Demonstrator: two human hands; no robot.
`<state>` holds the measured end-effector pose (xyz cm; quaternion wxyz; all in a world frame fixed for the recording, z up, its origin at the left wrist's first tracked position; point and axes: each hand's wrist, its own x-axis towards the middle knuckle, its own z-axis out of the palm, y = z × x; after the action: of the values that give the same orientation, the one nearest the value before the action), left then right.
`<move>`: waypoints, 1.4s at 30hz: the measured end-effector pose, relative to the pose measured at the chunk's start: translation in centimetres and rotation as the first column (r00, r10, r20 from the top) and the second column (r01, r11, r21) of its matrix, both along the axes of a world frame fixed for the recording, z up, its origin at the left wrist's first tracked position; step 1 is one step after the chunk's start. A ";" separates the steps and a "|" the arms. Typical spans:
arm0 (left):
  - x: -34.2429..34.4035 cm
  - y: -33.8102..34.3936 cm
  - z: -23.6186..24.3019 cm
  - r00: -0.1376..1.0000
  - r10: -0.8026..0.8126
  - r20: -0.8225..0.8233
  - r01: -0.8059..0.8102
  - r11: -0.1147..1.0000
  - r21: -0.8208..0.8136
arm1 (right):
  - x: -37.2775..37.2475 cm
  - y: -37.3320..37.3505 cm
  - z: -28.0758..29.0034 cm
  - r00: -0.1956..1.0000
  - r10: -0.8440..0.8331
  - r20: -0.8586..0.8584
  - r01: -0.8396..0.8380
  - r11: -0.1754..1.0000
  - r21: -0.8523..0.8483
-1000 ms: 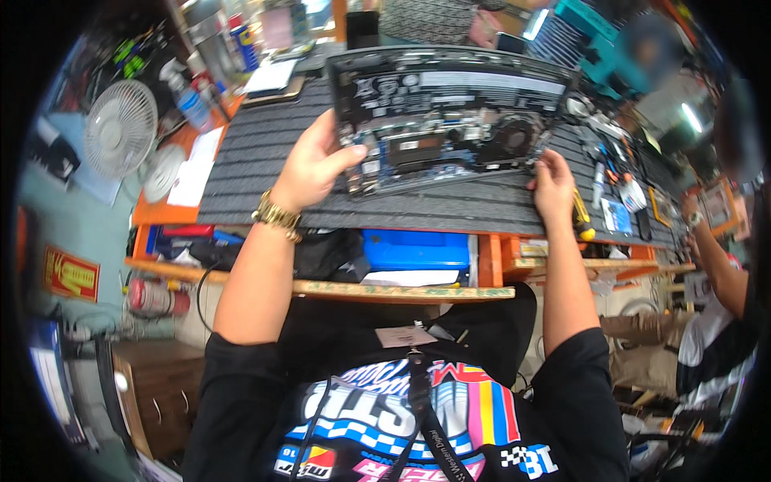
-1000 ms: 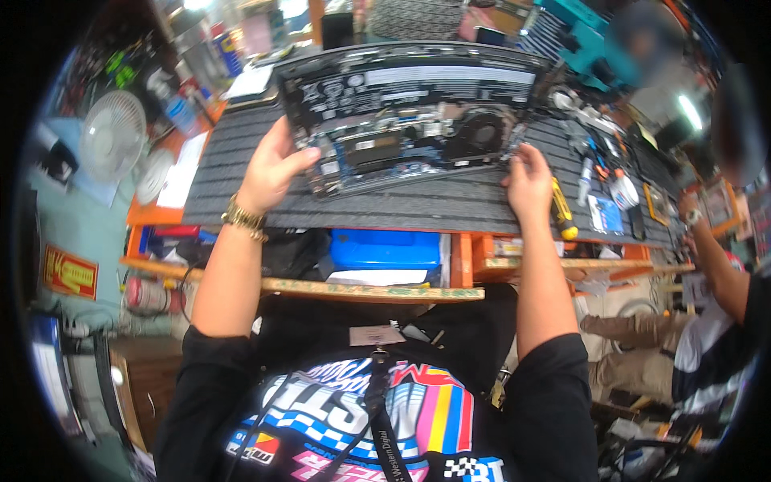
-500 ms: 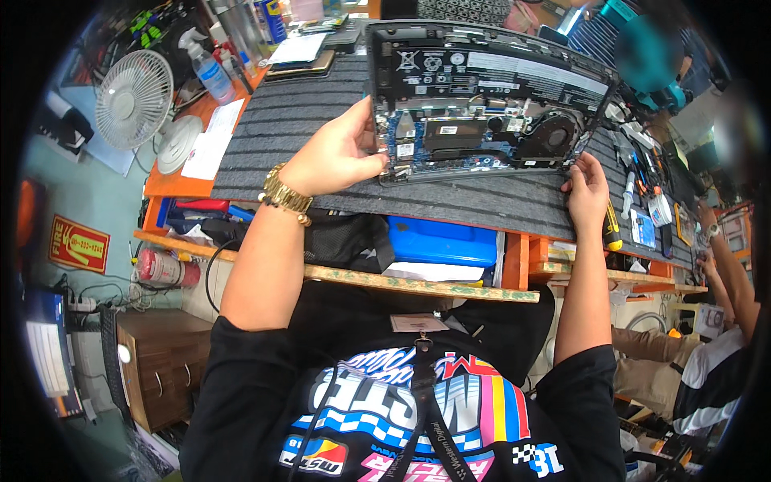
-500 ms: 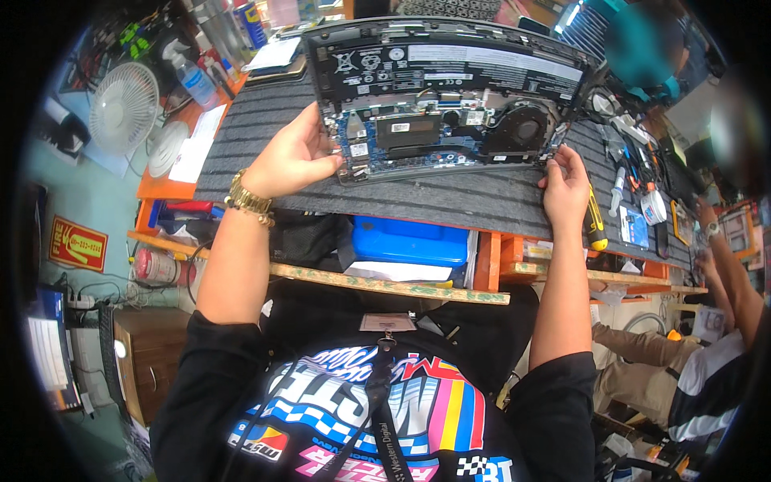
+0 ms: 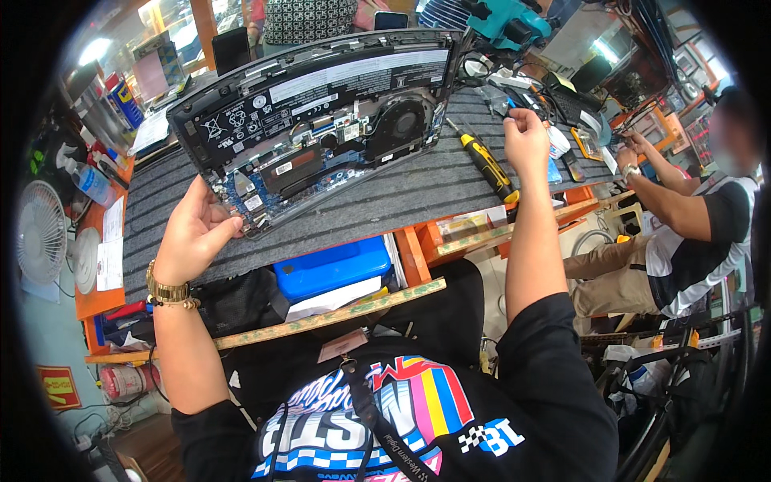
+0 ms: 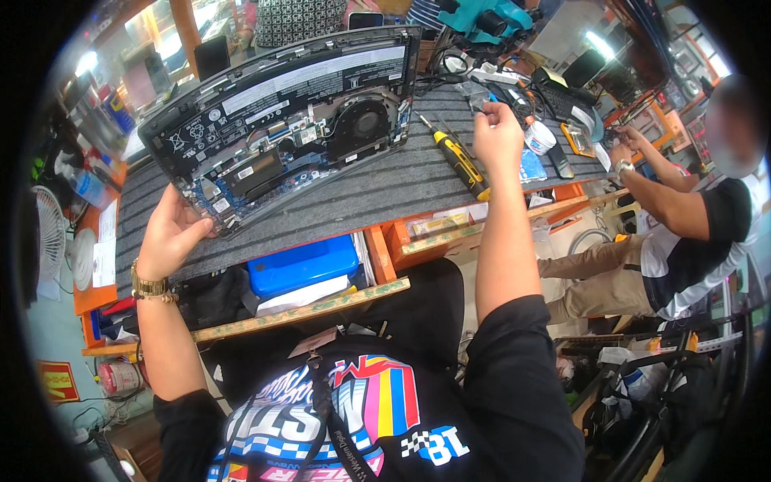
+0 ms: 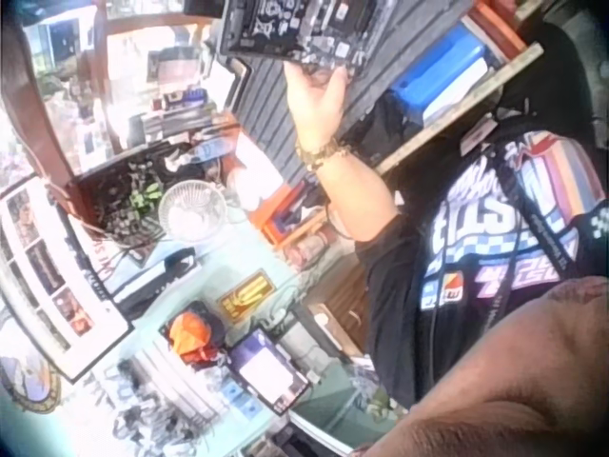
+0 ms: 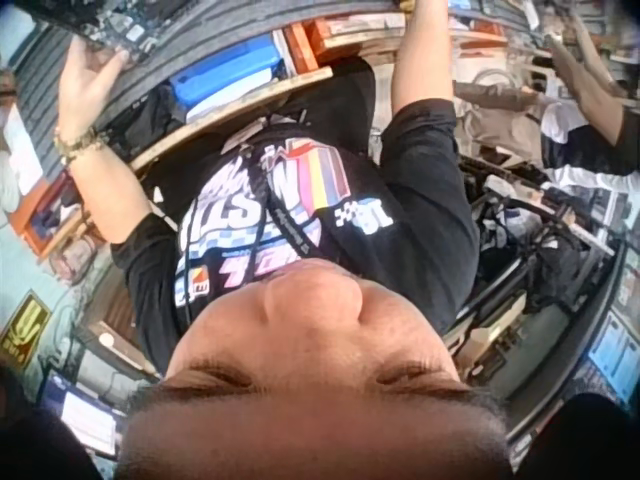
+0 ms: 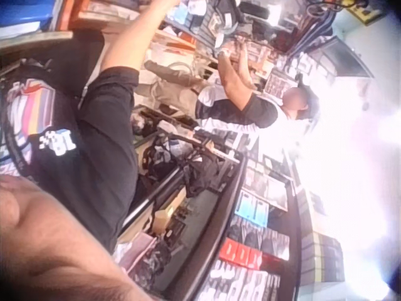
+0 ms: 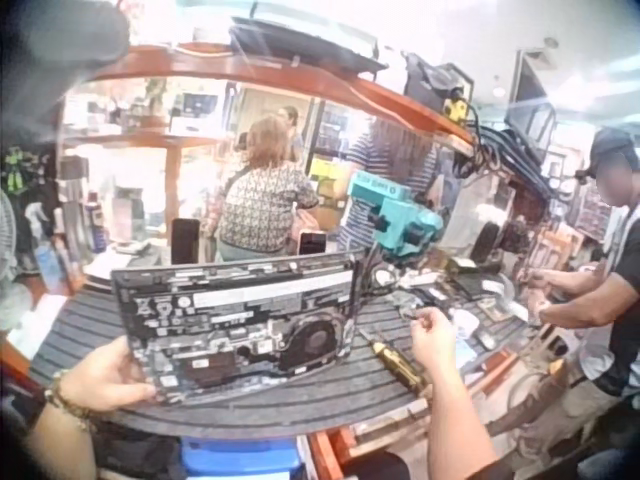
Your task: The person uses a screwdriver and tweezers to remove components and screws from the internal chassis of a laptop.
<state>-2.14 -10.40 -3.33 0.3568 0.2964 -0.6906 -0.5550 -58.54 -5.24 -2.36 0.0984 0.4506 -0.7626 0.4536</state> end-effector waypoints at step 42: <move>0.9 -0.9 -1.2 1.000 0.011 0.016 -0.007 0.976 -0.219 | 27.4 3.1 -0.9 0.513 0.838 -0.184 -0.751 0.542 0.378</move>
<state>-1.26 -11.26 -4.55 0.3839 0.2631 -0.7491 -0.4715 -31.14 -2.18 -3.23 -0.0484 0.8313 -0.4883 0.2611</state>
